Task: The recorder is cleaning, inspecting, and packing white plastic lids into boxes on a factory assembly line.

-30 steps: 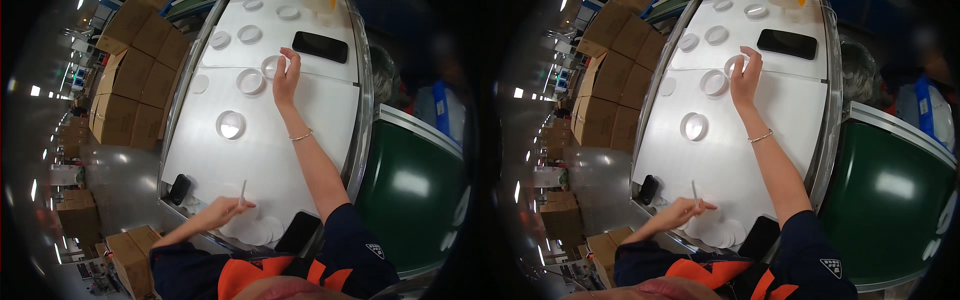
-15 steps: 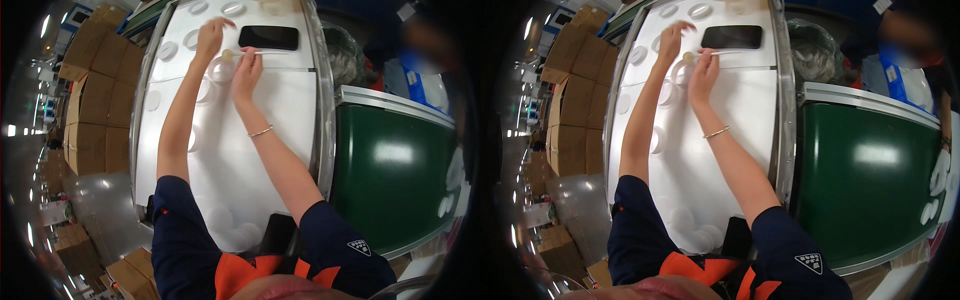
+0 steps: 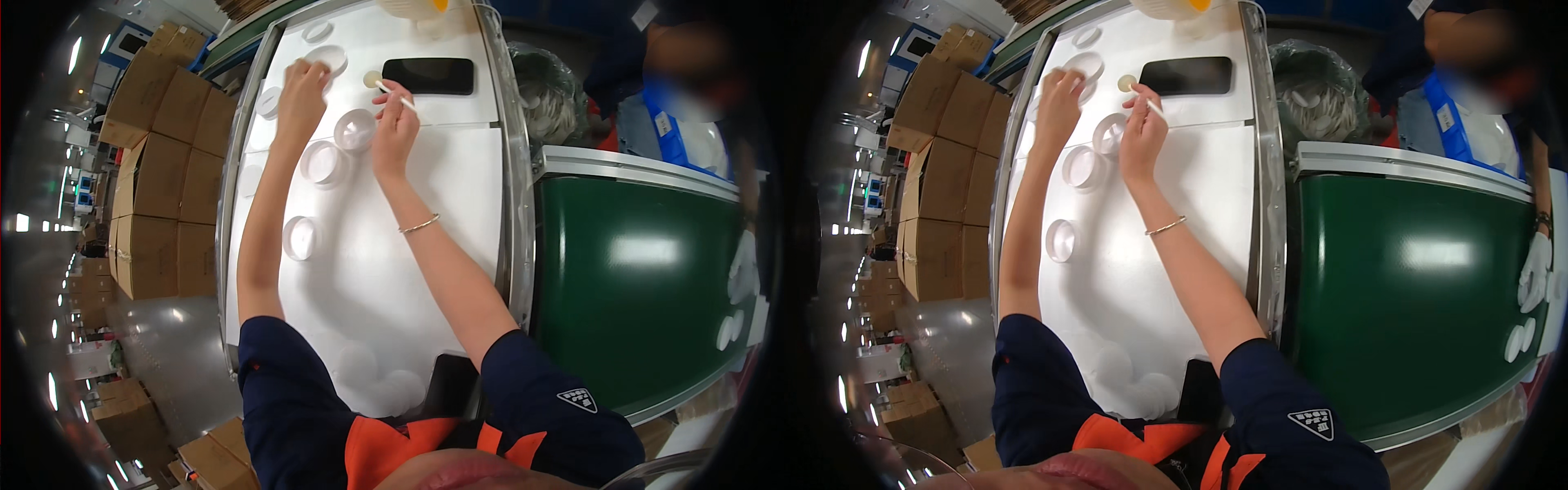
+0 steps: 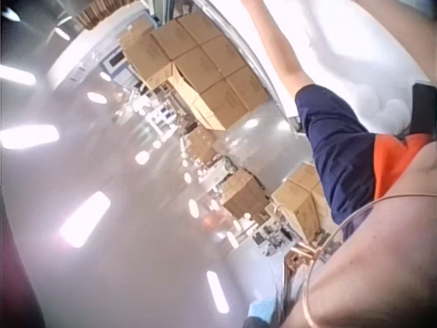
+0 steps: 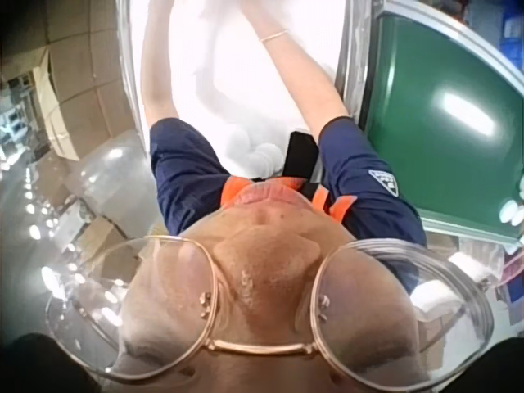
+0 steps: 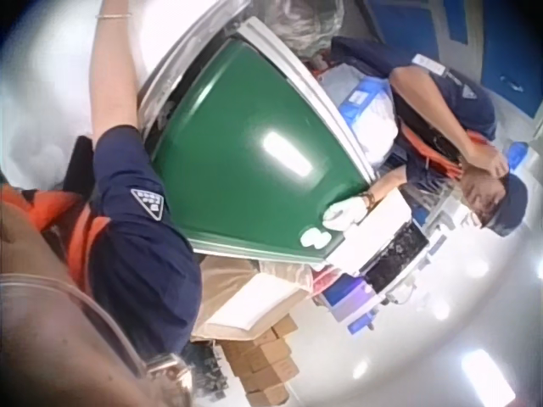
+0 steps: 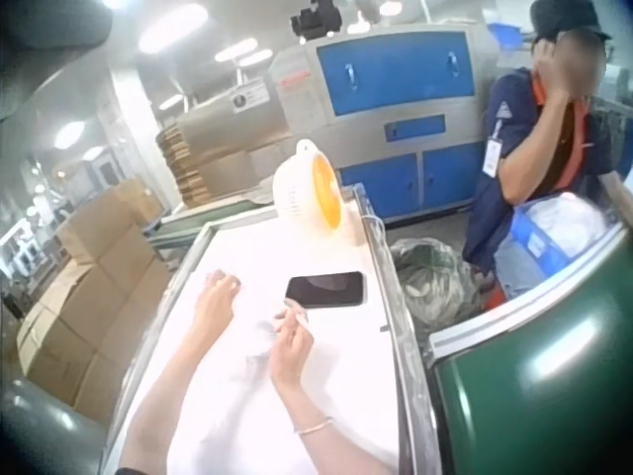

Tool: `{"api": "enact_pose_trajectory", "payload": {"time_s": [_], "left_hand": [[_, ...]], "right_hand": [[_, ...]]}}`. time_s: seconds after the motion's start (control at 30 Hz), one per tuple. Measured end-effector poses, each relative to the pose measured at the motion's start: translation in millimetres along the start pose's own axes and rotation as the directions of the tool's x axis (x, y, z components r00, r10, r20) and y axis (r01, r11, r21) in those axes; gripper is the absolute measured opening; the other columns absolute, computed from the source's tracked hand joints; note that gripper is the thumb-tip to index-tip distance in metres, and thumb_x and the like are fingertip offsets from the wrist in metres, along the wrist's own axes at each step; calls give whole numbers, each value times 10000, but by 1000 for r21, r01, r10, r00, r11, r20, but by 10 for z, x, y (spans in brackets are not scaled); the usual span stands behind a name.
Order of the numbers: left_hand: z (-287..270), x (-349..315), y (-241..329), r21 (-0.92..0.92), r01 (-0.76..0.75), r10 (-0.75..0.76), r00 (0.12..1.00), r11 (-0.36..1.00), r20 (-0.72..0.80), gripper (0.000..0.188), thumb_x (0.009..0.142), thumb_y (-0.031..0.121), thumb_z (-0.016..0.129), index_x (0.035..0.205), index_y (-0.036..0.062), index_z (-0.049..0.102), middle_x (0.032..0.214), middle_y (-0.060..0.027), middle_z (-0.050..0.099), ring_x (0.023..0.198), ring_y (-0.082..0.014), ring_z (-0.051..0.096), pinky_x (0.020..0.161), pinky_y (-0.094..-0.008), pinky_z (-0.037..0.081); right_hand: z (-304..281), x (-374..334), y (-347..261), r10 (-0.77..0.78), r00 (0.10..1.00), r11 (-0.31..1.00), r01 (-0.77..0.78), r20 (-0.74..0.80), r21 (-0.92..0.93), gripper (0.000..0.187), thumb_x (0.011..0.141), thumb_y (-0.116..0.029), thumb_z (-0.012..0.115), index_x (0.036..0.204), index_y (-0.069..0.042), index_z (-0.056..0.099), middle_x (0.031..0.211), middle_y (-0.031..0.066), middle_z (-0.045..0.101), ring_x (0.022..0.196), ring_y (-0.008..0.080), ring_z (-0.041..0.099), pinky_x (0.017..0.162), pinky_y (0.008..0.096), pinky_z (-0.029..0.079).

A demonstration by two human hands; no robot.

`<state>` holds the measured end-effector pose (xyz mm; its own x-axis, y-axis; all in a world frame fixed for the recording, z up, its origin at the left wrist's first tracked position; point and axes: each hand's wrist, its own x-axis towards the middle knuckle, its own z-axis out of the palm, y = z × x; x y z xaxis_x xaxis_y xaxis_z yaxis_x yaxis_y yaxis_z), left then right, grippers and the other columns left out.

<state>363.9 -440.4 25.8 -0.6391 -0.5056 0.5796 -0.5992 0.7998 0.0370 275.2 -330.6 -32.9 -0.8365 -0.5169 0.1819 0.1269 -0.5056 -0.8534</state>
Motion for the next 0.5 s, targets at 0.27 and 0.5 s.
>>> {"api": "enact_pose_trajectory", "payload": {"time_s": [0.27,0.5], "left_hand": [[-1140,-1084,374,-2,417,-379,829,909,411,238,832,-166,431,941,27,519,1410,-248,368,1176,-397,522,905,-395,499],[-1039,-1123,392,-219,413,-298,859,884,415,140,907,-80,447,997,22,479,1336,-186,466,1127,-362,556,942,-387,481]], "right_hand": [[129,-111,-124,63,980,988,-88,190,125,377,1029,-252,408,820,-5,602,641,-3,490,599,62,424,568,217,365],[195,-255,56,72,866,995,-32,494,-89,398,1009,-256,444,750,4,601,562,10,472,532,82,421,511,262,351]]}}
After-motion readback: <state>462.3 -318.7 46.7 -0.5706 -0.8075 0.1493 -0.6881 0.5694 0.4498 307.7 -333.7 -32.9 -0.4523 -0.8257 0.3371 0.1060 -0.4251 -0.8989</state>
